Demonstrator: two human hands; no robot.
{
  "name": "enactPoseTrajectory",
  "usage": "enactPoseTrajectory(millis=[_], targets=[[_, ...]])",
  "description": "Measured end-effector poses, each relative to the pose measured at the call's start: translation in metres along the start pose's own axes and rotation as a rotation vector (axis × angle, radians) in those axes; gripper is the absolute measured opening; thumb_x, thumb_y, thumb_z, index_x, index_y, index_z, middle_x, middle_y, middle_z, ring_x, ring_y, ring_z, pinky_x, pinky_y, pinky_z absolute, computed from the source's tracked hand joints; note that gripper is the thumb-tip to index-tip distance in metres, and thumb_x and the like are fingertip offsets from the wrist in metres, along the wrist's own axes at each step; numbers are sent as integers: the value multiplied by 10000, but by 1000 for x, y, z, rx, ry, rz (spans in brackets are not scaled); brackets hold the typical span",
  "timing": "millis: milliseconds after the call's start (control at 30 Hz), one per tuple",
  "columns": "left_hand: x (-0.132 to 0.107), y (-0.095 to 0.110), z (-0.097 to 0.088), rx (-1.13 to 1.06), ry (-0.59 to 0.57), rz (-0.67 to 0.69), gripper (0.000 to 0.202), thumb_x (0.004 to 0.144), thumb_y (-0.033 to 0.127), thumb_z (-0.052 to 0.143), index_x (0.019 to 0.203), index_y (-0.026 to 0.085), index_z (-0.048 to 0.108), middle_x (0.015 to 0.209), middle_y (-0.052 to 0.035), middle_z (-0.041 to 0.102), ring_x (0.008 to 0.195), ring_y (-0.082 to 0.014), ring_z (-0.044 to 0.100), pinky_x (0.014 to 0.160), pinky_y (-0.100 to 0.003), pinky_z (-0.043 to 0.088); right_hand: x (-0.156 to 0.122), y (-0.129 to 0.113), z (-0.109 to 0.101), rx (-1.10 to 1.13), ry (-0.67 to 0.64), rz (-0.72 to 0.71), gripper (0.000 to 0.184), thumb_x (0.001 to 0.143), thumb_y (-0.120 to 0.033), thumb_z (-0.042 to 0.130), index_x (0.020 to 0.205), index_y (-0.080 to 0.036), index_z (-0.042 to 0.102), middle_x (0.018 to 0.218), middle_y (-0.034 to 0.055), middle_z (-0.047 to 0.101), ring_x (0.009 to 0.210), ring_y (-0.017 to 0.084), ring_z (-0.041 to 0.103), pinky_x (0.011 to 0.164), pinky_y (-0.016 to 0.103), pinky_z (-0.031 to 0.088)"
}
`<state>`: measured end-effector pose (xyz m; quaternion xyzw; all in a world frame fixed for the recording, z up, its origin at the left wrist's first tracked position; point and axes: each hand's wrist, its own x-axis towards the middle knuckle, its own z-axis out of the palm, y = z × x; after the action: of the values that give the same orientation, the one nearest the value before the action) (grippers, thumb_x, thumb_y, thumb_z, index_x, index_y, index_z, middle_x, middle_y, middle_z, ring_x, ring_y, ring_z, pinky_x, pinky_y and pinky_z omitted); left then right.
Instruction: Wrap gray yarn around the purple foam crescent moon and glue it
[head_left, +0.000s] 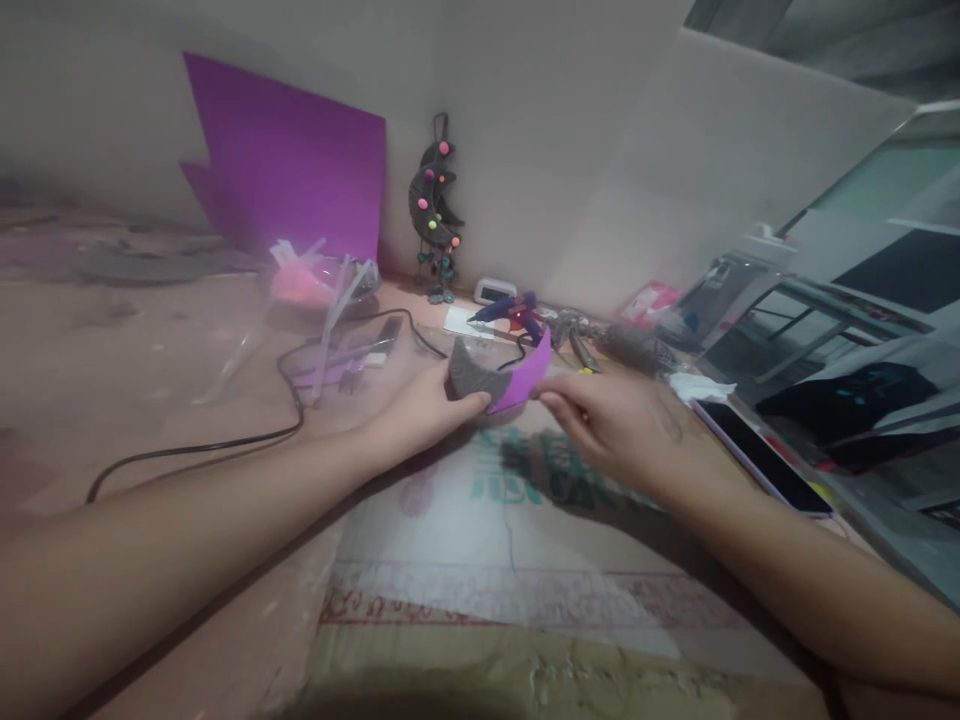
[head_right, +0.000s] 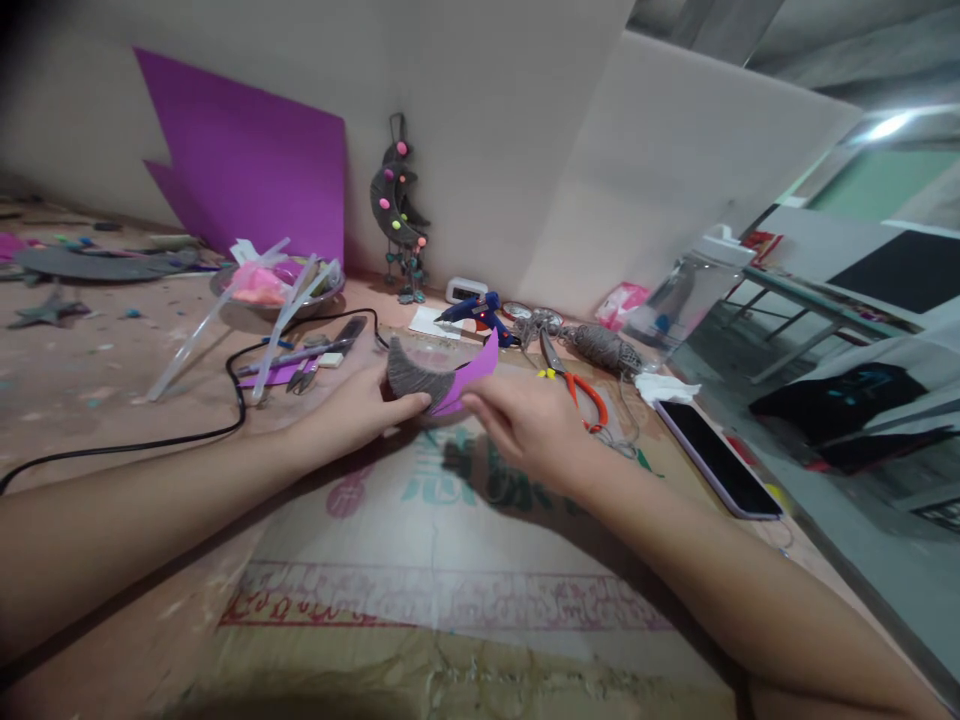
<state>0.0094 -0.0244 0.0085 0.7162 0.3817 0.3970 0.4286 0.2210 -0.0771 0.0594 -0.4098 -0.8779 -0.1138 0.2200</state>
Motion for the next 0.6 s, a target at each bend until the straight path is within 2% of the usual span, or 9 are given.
enactPoseTrajectory(millis=[100, 167, 267, 333, 433, 600], targets=[[0, -2, 1, -22, -3, 1, 354, 773, 298, 635, 1102, 167, 630, 1101, -71, 706, 987, -231, 648, 868, -327, 495, 8, 15, -8, 98, 48, 213, 251, 937, -330, 470, 880, -204, 680, 746, 27, 681, 639, 152, 588, 594, 259, 401], [-1, -2, 2, -37, 10, -11, 330, 778, 291, 632, 1084, 170, 634, 1027, -67, 717, 909, -219, 658, 790, -309, 507, 11, 28, -8, 157, 105, 309, 238, 912, -361, 517, 880, -205, 694, 817, 31, 704, 700, 166, 612, 636, 267, 425], [-2, -2, 3, -77, -2, -21, 297, 792, 275, 617, 1070, 174, 634, 919, -57, 715, 806, -198, 655, 676, -280, 500, 11, 46, -5, 190, 99, 428, 232, 873, -391, 570, 854, -204, 705, 808, 30, 704, 685, 168, 604, 615, 272, 424], [-1, -2, 3, -107, -18, -21, 289, 799, 269, 611, 1072, 175, 629, 894, -52, 707, 772, -183, 647, 636, -264, 487, 11, 53, -5, 177, 65, 469, 229, 848, -405, 600, 823, -202, 702, 756, 25, 688, 644, 159, 580, 582, 268, 407], [0, -5, 3, -147, -30, -26, 321, 800, 262, 614, 1107, 169, 607, 962, -61, 701, 783, -171, 645, 626, -250, 480, 9, 58, -7, 153, 42, 486, 238, 818, -424, 636, 763, -196, 681, 692, 15, 655, 610, 148, 545, 561, 265, 385], [1, -9, 3, -179, -66, -29, 379, 800, 258, 627, 1162, 159, 573, 1140, -96, 672, 953, -200, 648, 754, -286, 509, 8, 62, -8, 134, 38, 457, 229, 848, -403, 598, 792, -196, 679, 685, 12, 645, 614, 142, 540, 565, 257, 374]])
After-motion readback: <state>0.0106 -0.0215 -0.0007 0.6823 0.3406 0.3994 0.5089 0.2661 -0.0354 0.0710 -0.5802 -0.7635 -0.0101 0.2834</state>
